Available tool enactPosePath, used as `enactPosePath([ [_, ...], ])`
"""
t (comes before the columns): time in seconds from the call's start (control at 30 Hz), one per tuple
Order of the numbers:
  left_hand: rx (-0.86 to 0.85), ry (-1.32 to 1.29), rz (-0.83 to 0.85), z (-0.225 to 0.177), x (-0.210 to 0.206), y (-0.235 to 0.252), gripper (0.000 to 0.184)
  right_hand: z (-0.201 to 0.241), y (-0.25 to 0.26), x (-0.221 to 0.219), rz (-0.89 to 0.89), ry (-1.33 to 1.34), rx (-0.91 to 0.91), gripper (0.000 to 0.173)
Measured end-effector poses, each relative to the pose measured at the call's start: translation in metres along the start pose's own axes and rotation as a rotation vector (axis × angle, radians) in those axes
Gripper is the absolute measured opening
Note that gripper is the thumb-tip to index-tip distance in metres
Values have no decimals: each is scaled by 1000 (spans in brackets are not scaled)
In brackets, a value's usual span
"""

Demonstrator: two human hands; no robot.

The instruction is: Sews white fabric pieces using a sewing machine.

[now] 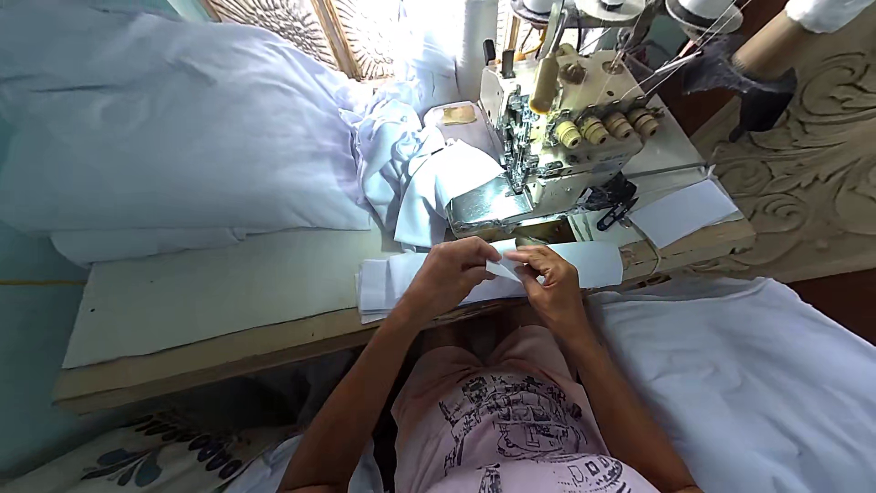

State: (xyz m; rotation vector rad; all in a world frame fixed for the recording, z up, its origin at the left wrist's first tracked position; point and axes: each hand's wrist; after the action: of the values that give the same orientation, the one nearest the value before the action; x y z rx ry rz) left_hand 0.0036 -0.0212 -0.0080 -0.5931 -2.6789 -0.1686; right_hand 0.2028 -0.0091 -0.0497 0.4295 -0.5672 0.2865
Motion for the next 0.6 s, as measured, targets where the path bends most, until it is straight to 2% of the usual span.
enactPosePath([
  [0.07, 4, 69, -36, 0, -1, 4, 12, 2, 0, -1, -22, -44, 54, 27],
  [0.13, -22, 112, -87, 2, 1, 6, 13, 4, -1, -3, -50, -61, 114, 28],
  [0.3, -138, 165, -140, 6, 14, 4, 6, 12, -6, -7, -60, 4, 250, 36],
  [0.33, -156, 131, -121, 6, 17, 5, 3, 15, -6, -10, -84, 20, 259, 34],
  [0.47, -204, -69, 80, 8, 28, 6, 3, 21, -5, -20, -137, 76, 322, 7],
  [0.6, -153, -261, 148, 10, 29, 3, 7, 25, -4, -19, -112, 98, 347, 6],
])
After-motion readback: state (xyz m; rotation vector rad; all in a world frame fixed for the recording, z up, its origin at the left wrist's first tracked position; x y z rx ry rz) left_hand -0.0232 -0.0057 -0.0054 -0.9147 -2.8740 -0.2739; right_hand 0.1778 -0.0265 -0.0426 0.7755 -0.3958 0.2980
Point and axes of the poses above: each hand's wrist, its own y-axis towards the middle knuckle, its own x-axis out of the back of the hand, z = x × y, and after that the axes turned 9 degrees about z, right-handed
